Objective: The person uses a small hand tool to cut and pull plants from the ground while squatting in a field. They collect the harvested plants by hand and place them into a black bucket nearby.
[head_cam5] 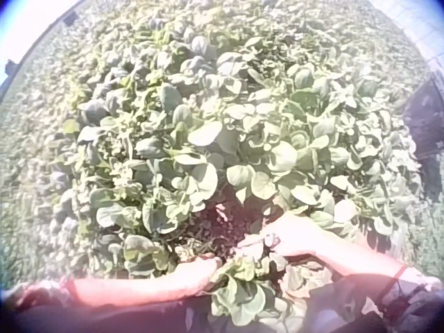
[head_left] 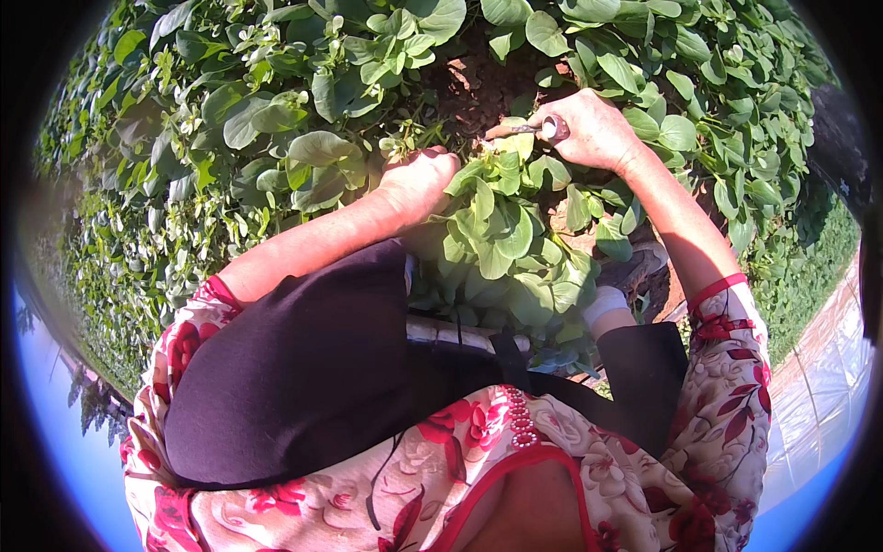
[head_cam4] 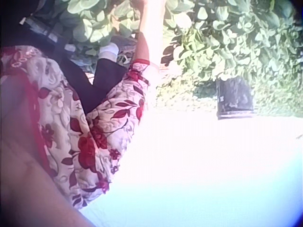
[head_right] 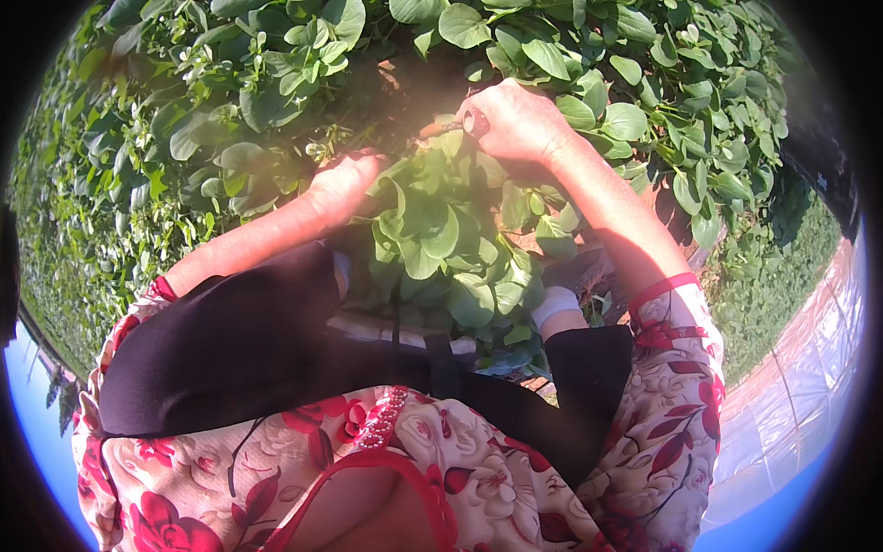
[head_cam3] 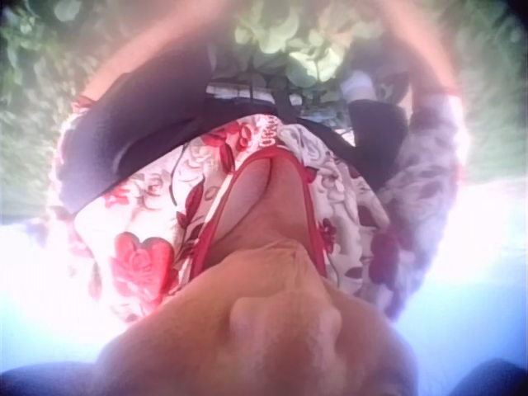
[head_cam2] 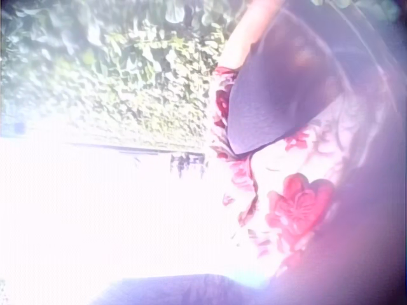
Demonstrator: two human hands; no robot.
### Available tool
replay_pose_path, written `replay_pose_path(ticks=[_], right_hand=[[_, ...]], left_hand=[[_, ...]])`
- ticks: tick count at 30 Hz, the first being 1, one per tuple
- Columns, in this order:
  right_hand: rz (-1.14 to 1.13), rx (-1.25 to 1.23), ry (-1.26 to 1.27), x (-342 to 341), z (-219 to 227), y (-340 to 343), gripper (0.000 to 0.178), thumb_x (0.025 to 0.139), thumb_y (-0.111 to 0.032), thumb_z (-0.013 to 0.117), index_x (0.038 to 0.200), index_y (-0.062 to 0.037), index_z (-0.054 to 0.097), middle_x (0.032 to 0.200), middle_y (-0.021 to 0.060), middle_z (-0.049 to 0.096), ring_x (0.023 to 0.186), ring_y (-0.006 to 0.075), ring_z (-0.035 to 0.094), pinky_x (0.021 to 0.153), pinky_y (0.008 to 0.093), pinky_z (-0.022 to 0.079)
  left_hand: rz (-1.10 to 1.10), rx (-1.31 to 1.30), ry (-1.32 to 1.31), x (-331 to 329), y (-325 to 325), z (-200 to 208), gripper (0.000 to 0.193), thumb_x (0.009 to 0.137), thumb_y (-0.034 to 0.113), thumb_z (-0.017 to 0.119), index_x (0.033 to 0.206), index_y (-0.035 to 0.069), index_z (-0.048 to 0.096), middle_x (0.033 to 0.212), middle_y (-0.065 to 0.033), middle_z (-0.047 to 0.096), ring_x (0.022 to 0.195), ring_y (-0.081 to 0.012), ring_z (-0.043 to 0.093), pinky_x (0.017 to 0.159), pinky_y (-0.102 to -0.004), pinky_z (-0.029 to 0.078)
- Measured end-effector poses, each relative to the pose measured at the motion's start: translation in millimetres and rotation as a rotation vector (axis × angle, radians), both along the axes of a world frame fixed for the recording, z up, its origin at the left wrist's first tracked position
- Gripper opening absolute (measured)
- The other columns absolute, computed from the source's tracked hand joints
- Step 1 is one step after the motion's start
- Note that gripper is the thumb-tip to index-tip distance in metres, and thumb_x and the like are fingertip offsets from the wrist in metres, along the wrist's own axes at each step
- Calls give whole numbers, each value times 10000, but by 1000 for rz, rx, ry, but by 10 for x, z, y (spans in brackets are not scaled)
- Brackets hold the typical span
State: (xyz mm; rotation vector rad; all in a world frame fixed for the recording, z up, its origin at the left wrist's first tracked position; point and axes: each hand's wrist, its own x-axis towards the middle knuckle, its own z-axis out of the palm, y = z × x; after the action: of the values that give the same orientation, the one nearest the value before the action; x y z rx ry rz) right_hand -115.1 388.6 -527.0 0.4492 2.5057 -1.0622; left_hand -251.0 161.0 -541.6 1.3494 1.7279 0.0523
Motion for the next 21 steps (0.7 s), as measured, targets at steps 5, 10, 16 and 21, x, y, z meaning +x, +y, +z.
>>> replay_pose_path(ticks=[5, 10, 16, 21], right_hand=[[114, 99, -69, -151, 263, -217, 127, 736, -96, 607, 836, -85, 684, 710, 127, 654, 680, 305, 648, 631, 400, 517], [209, 132, -85, 198, 558, -723, 143, 729, -83, 622, 863, -128, 600, 690, 52, 624, 655, 265, 631, 582, 405, 482], [103, 198, -71, 267, 761, -637, 190, 689, -86, 634, 869, -141, 604, 696, 35, 627, 659, 254, 631, 571, 392, 476], [-23, 189, 58, 281, 852, -427, 243, 694, -81, 627, 932, -127, 644, 690, 70, 618, 643, 284, 622, 584, 402, 493]], left_hand=[[114, -110, -51, -48, 62, 155, 227, 760, 162, 617, 958, 53, 623, 960, -138, 643, 892, -310, 653, 766, -416, 532], [122, 2, -58, -57, -25, 307, 280, 770, 251, 611, 956, 43, 630, 954, -132, 635, 871, -318, 644, 784, -423, 525], [472, 0, -380, -87, 47, 410, 429, 822, 444, 616, 915, 29, 673, 737, -162, 648, 765, -305, 652, 730, -386, 518], [572, 284, -135, -83, 123, 444, 299, 773, 331, 705, 731, 42, 643, 688, -102, 616, 631, -257, 627, 611, -346, 500]])
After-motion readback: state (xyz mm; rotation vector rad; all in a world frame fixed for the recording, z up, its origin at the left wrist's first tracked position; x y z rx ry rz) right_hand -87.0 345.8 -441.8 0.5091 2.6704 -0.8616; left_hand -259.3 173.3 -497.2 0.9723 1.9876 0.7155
